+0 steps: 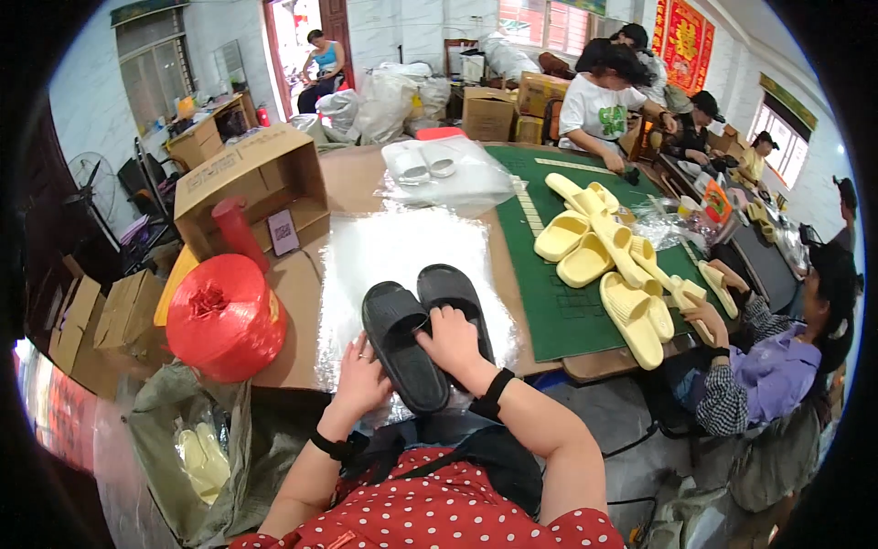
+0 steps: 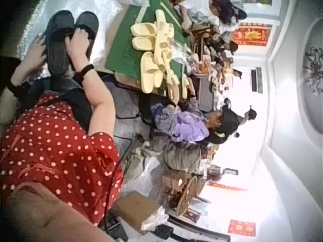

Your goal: The recorder takes various colors of sandals from a large bag and places them into individual plastic sleeves on a work table.

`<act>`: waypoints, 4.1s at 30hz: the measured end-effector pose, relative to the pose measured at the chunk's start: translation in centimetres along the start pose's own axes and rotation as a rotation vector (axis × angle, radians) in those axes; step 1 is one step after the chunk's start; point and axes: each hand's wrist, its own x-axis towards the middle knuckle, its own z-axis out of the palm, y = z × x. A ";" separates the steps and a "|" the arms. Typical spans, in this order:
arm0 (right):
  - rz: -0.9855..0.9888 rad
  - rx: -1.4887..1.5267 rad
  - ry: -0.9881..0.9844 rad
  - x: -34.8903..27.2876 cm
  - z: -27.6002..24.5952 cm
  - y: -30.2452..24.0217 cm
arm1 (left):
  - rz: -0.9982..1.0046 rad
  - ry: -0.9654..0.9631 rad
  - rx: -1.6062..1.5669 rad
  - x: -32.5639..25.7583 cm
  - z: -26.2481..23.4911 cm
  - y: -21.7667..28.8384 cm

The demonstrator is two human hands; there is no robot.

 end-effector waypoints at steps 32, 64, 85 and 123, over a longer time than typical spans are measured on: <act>0.513 1.080 0.251 -12.7 -12.2 6.8 | 0.052 0.161 -0.287 1.7 -3.9 0.6; 0.015 0.127 -0.010 -3.2 -2.0 0.2 | 0.358 0.259 -0.706 3.1 -8.1 5.7; -0.239 0.429 -0.090 -4.4 -6.9 -2.8 | -0.018 0.205 -0.466 -2.5 -7.8 -0.7; 0.426 0.669 0.195 -7.1 -5.2 6.5 | -0.317 0.361 -0.668 -4.5 -3.7 -1.2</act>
